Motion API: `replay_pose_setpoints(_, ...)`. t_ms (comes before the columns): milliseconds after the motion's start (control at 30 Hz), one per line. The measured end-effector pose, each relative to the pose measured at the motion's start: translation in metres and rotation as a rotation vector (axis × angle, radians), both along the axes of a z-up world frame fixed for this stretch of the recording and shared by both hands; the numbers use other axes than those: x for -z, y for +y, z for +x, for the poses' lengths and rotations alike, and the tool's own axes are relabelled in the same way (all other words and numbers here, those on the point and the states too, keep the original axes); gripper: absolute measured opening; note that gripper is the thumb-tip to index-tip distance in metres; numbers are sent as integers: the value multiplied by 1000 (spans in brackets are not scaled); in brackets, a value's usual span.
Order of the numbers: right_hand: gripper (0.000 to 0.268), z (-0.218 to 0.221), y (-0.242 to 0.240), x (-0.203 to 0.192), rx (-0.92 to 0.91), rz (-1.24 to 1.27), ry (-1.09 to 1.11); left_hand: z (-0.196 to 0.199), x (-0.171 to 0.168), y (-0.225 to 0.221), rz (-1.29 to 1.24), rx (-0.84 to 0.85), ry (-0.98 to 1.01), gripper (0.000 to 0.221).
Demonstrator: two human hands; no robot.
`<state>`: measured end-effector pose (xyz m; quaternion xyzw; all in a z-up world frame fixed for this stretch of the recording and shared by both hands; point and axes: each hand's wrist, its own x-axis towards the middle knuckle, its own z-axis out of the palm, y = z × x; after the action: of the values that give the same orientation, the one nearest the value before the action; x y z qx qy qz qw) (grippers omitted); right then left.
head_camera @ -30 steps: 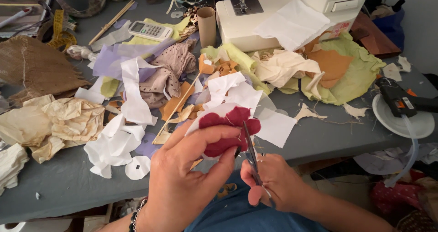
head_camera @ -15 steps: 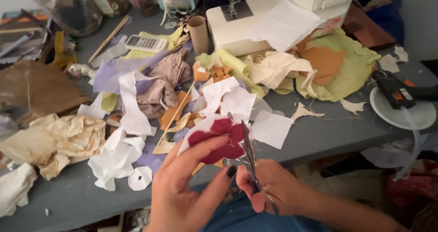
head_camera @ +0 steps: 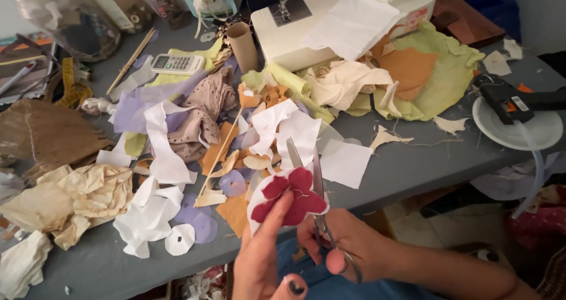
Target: Cutting out flower shapes from fabric using scissors at a craft table.
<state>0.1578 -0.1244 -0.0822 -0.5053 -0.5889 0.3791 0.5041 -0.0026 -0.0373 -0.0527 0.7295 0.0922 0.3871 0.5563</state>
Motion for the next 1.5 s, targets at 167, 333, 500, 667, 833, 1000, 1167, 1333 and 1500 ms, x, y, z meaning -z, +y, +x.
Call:
replay_pose_setpoints(167, 95, -1, -1, 0, -31, -8, 112, -1, 22, -4, 91, -21, 108, 104)
replay_pose_setpoints(333, 94, -3, 1, -1, -38, 21, 158, -6, 19, -10, -17, -25, 277, 111)
replay_pose_setpoints(500, 94, -2, -1, 1, -40, 28, 130, -7, 28, -12, -41, -58, 349, 116)
replay_pose_setpoints(667, 95, -2, -2, 0, -27, -32, 99, -2, 23, -20, -102, -172, 355, 106)
replay_pose_setpoints(833, 93, -3, -2, 1, -11, -36, 100, -2, 21, -24, -110, -211, 418, 90)
replay_pose_setpoints(1000, 94, -1, -2, 3, 1, -89, 72, -3, 27, -18, -23, -125, 354, 102)
replay_pose_setpoints(1167, 92, 1, -2, 3, 28, -29, -116, -3, 27, -20, -72, -208, 354, 87)
replay_pose_setpoints(1333, 90, 2, -3, 6, 77, -27, -110, -2, 24, -18, -64, -176, 298, 96)
replay_pose_setpoints(1500, 85, 5, -5, 9, 113, 49, -173, -3, 18, -22, -64, -210, 349, 87)
